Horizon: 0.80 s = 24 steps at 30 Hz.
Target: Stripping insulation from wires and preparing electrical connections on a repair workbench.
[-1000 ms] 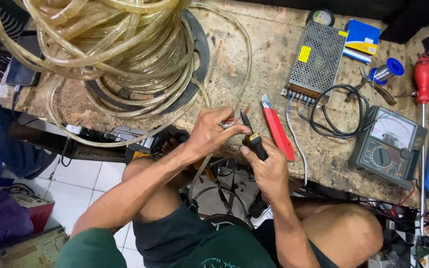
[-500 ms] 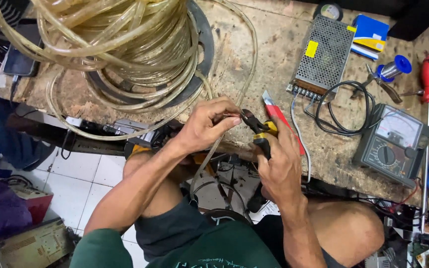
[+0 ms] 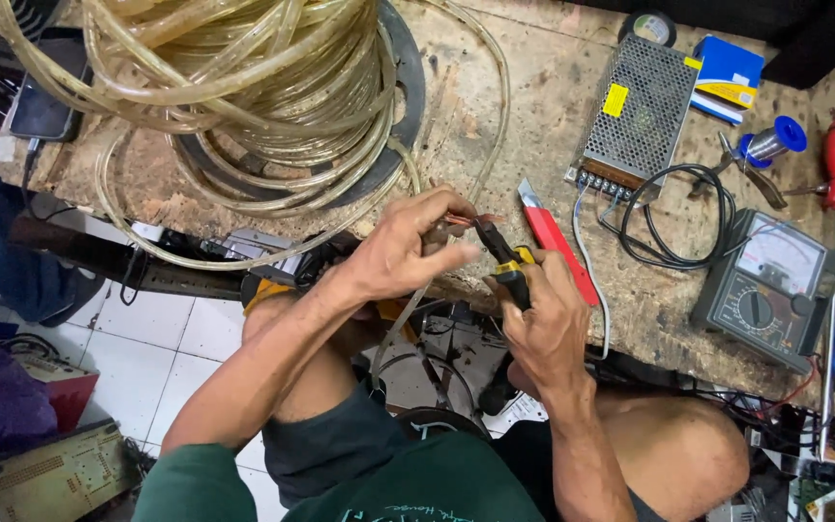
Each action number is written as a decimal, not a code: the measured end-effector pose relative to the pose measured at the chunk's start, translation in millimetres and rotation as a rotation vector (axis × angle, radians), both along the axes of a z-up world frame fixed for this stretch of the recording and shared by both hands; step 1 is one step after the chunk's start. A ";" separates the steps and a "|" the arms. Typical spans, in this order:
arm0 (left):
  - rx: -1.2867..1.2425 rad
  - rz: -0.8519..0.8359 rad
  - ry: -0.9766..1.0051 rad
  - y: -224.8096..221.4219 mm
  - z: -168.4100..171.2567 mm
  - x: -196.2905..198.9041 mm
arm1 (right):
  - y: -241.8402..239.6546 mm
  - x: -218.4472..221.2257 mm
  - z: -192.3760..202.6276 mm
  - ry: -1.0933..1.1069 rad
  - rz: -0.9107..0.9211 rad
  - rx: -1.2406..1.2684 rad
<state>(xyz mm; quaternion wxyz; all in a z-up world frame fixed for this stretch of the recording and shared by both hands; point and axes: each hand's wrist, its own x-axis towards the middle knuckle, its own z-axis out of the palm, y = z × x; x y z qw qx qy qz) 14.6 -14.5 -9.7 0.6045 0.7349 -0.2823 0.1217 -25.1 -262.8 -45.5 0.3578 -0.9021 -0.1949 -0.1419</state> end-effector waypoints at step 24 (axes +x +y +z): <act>-0.087 0.208 -0.032 -27.3 -11.2 2.9 | 38.3 -25.6 4.6 0.380 -0.015 0.657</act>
